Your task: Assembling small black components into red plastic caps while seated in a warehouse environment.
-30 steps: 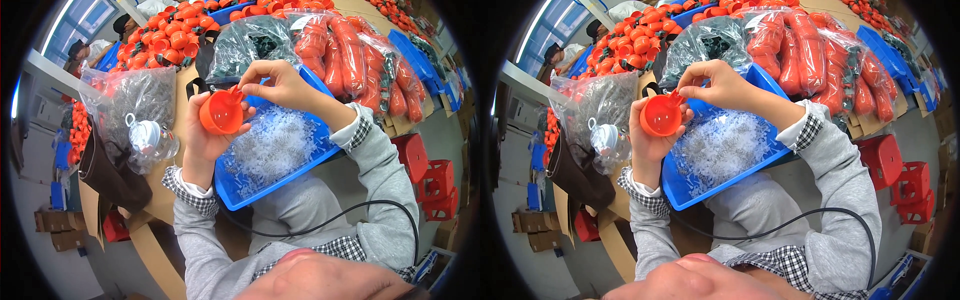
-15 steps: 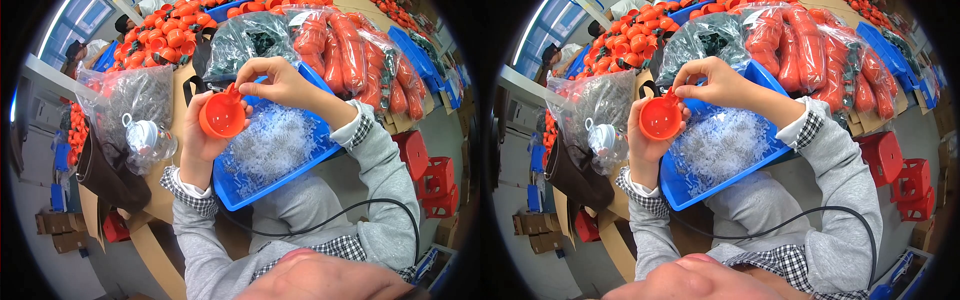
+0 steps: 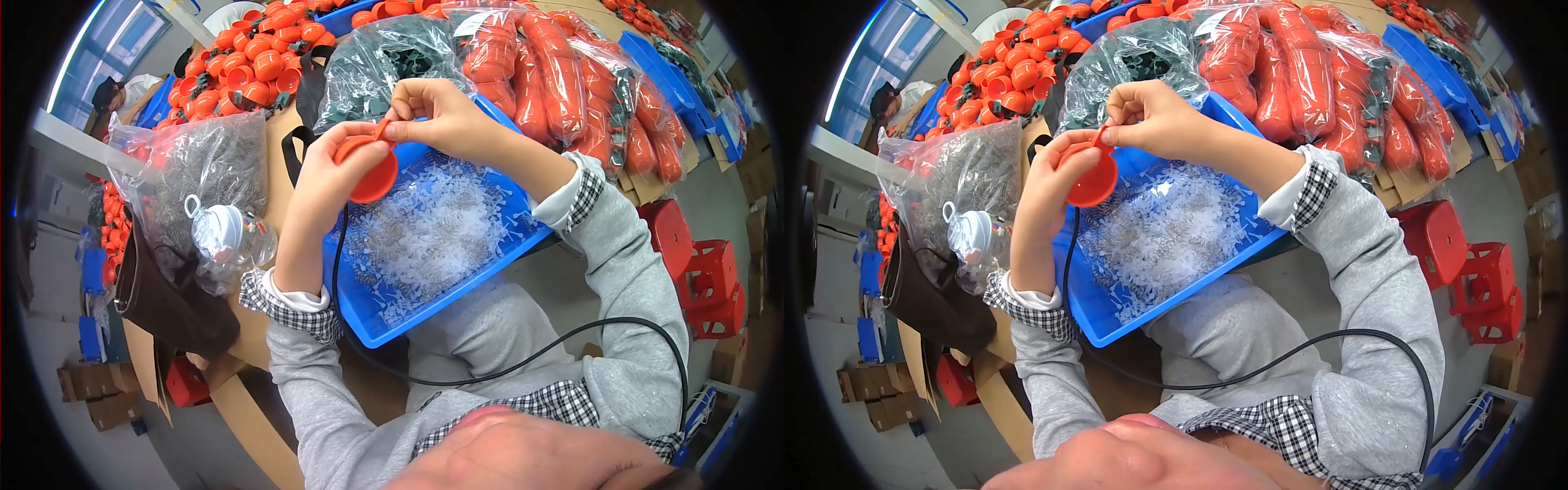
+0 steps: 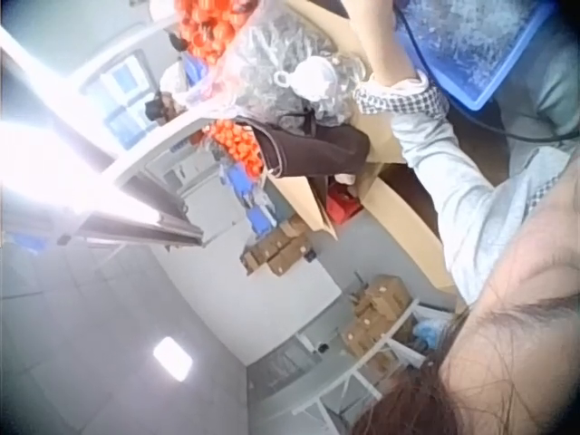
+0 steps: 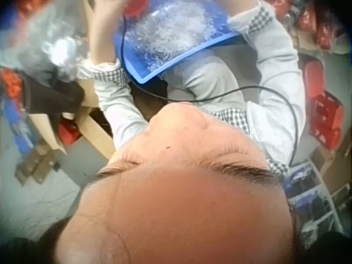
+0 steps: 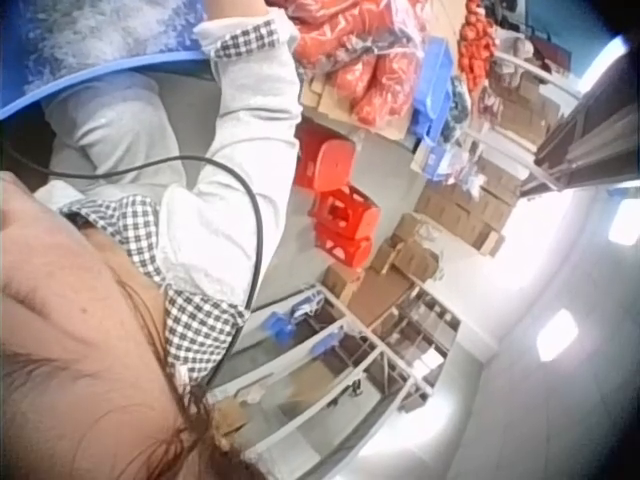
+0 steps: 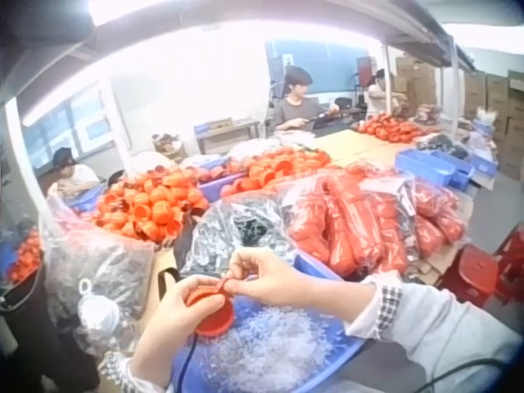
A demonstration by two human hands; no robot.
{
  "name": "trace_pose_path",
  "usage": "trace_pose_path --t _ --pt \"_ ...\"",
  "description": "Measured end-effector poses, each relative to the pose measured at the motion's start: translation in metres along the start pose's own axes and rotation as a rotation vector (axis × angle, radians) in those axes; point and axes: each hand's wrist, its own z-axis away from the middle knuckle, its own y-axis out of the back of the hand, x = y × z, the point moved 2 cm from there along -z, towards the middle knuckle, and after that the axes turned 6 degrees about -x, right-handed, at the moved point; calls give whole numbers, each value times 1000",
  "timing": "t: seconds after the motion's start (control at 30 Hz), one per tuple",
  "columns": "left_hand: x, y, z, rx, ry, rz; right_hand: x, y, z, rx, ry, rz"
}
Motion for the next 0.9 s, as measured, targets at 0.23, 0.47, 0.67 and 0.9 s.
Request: trace_pose_path --t 0.23,0.47,0.67,0.9 --pt "-11 22 -5 34 -54 8 -7 -9 3 -24 -296 42" --pt "-16 33 -7 -37 -58 234 17 -29 13 -426 -256 935" --pt "-21 34 -7 -52 -57 180 18 -38 21 -802 -364 745" --pt "-17 27 -3 13 -48 202 9 -30 11 -440 -214 475"
